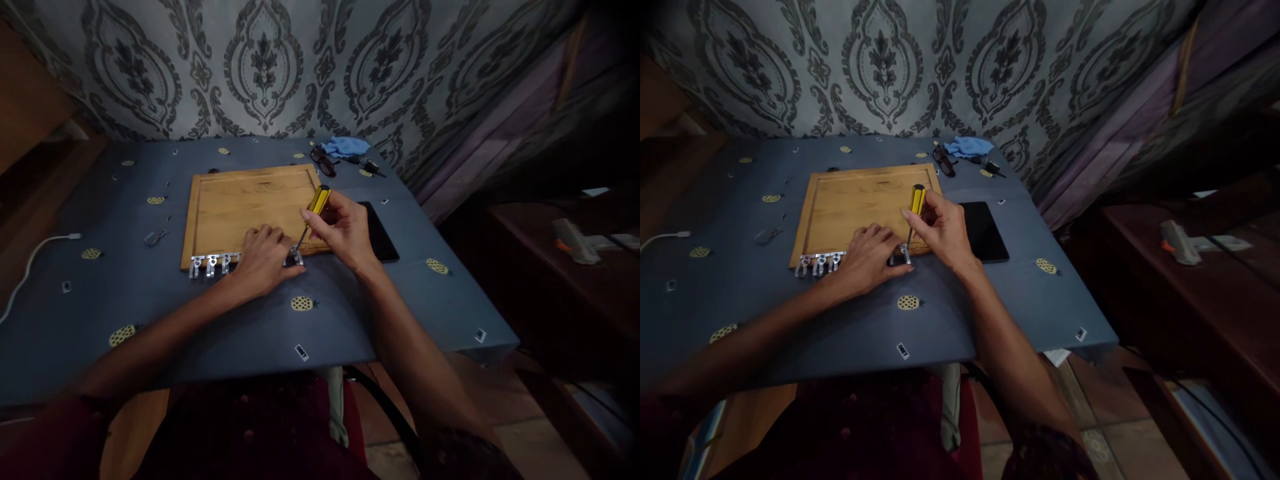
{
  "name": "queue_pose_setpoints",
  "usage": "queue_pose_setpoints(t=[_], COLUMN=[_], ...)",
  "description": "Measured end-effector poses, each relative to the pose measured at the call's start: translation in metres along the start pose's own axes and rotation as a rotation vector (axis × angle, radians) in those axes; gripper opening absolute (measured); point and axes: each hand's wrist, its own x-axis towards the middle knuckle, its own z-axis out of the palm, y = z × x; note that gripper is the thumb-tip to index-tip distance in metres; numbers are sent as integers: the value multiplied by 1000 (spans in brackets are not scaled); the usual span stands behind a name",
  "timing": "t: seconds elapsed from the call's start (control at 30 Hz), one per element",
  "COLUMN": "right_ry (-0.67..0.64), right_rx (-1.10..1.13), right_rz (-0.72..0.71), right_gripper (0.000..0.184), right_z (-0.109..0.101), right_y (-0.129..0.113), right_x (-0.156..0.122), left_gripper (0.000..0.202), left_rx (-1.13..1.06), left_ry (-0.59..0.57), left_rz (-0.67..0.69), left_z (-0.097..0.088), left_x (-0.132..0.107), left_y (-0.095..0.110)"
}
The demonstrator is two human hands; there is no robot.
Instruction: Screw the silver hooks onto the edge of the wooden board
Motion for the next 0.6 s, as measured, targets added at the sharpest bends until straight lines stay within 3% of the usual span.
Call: queue_pose_setpoints(t=[0.2,0.6], right_ry=[-19,90], right_rx=[8,39], right_rz=[24,39], right_gripper=[47,43], right_z=[0,3], right_y=[-6,-13], right_x=[-1,-3], left_gripper=[51,46], left_rx=[-63,-139], left_ry=[-6,-76], left_rz=[-18,-18], left_z=[-2,-9], left_x=[-1,1], left_y=[2,2])
